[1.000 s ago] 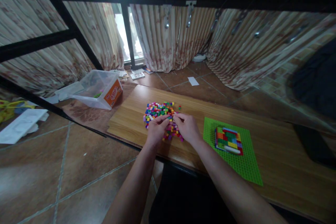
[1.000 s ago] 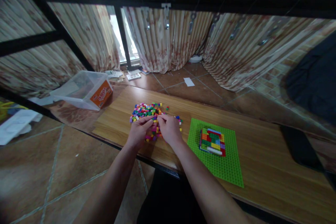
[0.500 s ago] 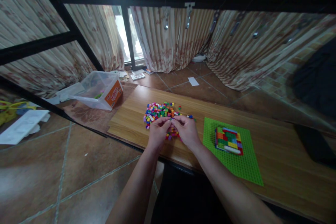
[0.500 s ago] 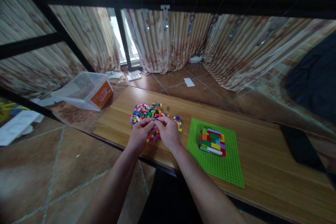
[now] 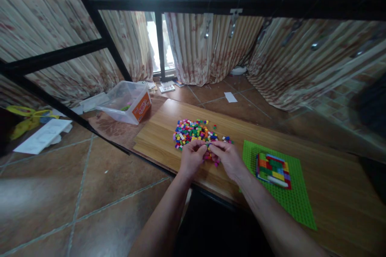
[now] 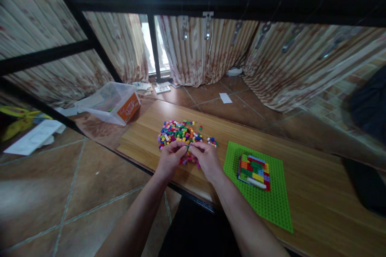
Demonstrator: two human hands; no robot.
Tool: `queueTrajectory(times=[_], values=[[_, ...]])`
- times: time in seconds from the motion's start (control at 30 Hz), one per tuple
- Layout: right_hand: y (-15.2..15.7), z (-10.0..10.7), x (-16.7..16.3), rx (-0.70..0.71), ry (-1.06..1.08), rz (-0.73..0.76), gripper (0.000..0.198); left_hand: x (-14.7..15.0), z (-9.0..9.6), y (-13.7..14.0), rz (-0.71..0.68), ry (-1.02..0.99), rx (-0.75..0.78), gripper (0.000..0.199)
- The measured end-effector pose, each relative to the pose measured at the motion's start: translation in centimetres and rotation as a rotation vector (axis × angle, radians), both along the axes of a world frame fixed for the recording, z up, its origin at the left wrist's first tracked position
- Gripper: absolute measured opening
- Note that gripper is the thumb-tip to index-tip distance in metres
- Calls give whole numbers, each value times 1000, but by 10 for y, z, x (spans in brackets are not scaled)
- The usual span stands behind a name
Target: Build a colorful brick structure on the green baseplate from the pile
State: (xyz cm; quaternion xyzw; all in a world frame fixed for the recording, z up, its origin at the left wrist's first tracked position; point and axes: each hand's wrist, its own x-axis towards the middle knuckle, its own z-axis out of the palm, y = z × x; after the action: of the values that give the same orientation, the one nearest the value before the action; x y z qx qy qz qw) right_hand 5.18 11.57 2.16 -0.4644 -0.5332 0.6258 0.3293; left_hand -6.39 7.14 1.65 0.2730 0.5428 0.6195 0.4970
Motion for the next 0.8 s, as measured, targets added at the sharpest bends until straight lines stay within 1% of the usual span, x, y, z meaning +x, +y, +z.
queueTrajectory(times=[0.07, 0.13, 0.2, 0.23, 0.3, 0.37, 0.47, 0.63, 0.8], values=[[6, -2, 1, 138, -128, -22, 26, -6, -3, 3, 15, 125, -18, 9], [14, -3, 2, 337, -331, -12, 21, -14, -4, 6, 46, 343, -45, 5], [22, -1, 3, 528, -547, 38, 18, -20, -4, 8, 64, 567, -76, 6], [25, 0, 3, 602, -639, 67, 18, -22, -2, 9, 68, 651, -89, 8], [30, 0, 3, 700, -769, 118, 16, -24, 1, 9, 87, 753, -103, 9], [32, 0, 3, 738, -838, 150, 14, -24, 3, 9, 112, 792, -101, 11], [35, -4, 6, 740, -870, 166, 14, -24, 2, 9, 120, 800, -90, 13], [37, -5, 13, 715, -886, 137, 19, -27, -2, 10, 113, 773, -68, 13], [39, -1, 17, 724, -853, 103, 22, -37, -6, 8, 163, 712, -20, 9]])
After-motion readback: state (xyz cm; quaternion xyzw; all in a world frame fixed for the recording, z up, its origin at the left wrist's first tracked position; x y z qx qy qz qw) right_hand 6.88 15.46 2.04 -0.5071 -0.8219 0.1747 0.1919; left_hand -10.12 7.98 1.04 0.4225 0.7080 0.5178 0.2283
